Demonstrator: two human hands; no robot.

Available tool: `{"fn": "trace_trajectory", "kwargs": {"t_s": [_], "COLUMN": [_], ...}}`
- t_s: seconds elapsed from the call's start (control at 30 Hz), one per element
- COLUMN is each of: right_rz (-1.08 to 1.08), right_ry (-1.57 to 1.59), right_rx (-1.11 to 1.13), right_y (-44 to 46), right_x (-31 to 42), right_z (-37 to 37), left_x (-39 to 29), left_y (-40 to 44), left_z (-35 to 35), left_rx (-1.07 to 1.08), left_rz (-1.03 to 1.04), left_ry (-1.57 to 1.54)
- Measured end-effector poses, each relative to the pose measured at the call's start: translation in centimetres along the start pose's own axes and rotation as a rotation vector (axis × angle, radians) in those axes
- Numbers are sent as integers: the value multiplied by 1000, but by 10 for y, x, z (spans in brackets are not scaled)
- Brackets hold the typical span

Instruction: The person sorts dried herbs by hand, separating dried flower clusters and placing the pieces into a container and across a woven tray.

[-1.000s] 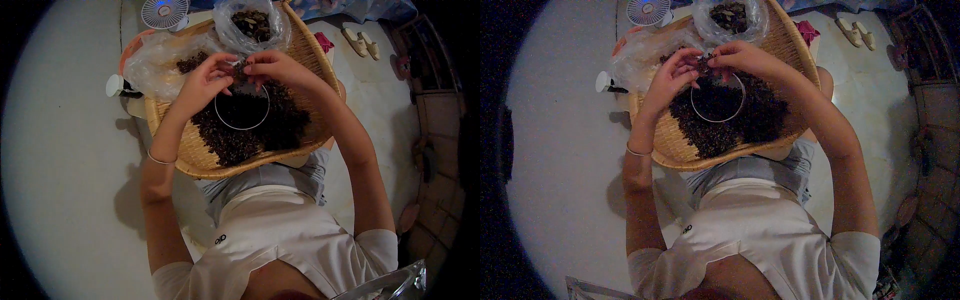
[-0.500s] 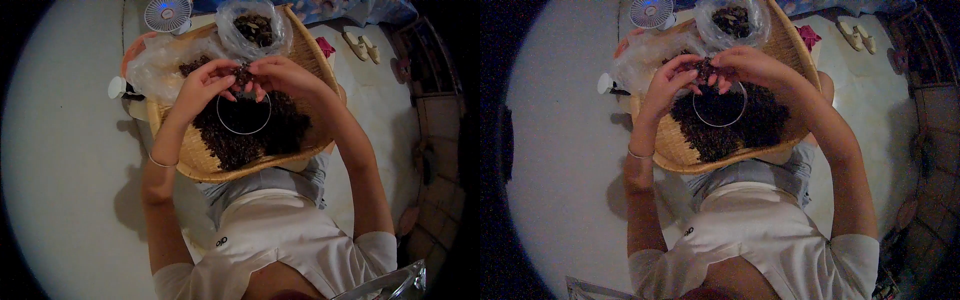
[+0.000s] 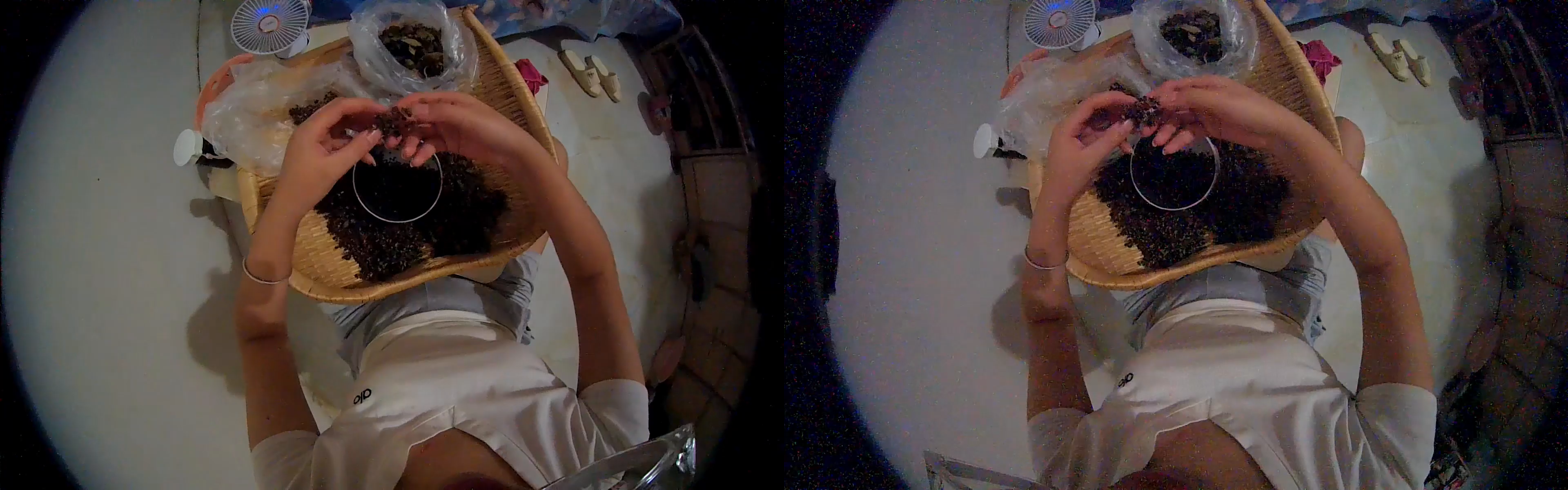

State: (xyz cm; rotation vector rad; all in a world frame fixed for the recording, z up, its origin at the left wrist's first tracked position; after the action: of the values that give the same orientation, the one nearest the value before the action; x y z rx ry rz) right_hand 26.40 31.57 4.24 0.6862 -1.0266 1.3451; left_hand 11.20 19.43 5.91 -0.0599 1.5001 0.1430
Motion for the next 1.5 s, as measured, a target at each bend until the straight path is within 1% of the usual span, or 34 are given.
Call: {"fn": "trace_trajectory", "kwargs": {"t_s": [0.1, 0.2, 0.33, 0.4, 0.43, 0.47, 0.5, 0.57, 0.63, 0.7, 0.73, 0.8, 0.87, 1.03, 1.1, 1.23, 1.3, 1.37, 1.43, 1.5], "right_rz": [10, 1, -63, -81, -130, -179, -178, -276, -293, -306, -321, -337, -356, -331, -326, -339, -345, -281, -281, -283], "right_ry": [-27, 25, -15, -41, -116, -190, -189, -329, -341, -352, -374, -396, -411, -391, -373, -404, -404, -345, -328, -312], "right_rx": [-7, -24, -94, -114, -139, -164, -162, -189, -195, -204, -216, -228, -224, -206, -197, -192, -194, -180, -181, -182], "right_y": [-1, 0, 0, 1, 1, 1, 2, 5, 6, 6, 6, 6, 6, 4, 4, 4, 3, 3, 3, 3], "right_x": [0, -1, -2, -2, -2, -2, -4, -7, -8, -9, -8, -8, -7, -5, -7, -6, -4, -4, -4, -3], "right_z": [1, 1, -1, -1, -2, -3, -4, -5, -4, -5, -6, -6, -4, 1, 0, 0, 1, 2, 1, 1], "left_x": [4, 7, 8, 5, 6, 8, 11, 14, 16, 14, 14, 13, 17, 17, 13, 18, 19, 21, 21, 21], "left_y": [1, 2, 3, 4, 4, 5, 6, 7, 7, 6, 6, 6, 7, 7, 6, 5, 5, 5, 4, 4], "left_z": [-2, -4, -4, -2, -3, -4, -4, -3, -1, -1, -1, -1, -2, -4, -2, -4, -5, -6, -7, -7], "left_rx": [27, 19, 77, 47, 44, 58, 72, 103, 136, 134, 134, 90, 70, 40, 46, 26, -6, -4, -1, -5], "left_rz": [24, 22, 36, -38, -37, -119, -201, -225, -252, -237, -240, -261, -252, -256, -224, -243, -249, -243, -235, -216], "left_ry": [18, -5, -79, -341, -340, -402, -463, -458, -457, -318, -321, -262, -280, -299, -260, -219, -285, -292, -297, -216]}}
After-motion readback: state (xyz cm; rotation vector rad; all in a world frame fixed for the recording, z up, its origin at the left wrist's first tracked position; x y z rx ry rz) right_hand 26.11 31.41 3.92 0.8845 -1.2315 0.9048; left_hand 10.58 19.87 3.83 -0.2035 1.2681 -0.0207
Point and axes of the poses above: each hand's wrist, its own y-axis towards the middle knuckle, its own z-axis out of the palm, x = y × z, the point moved 2 cm from there along y, towards the middle knuckle, and after that the axes turned 6 degrees about -y, right-handed, at the moved point
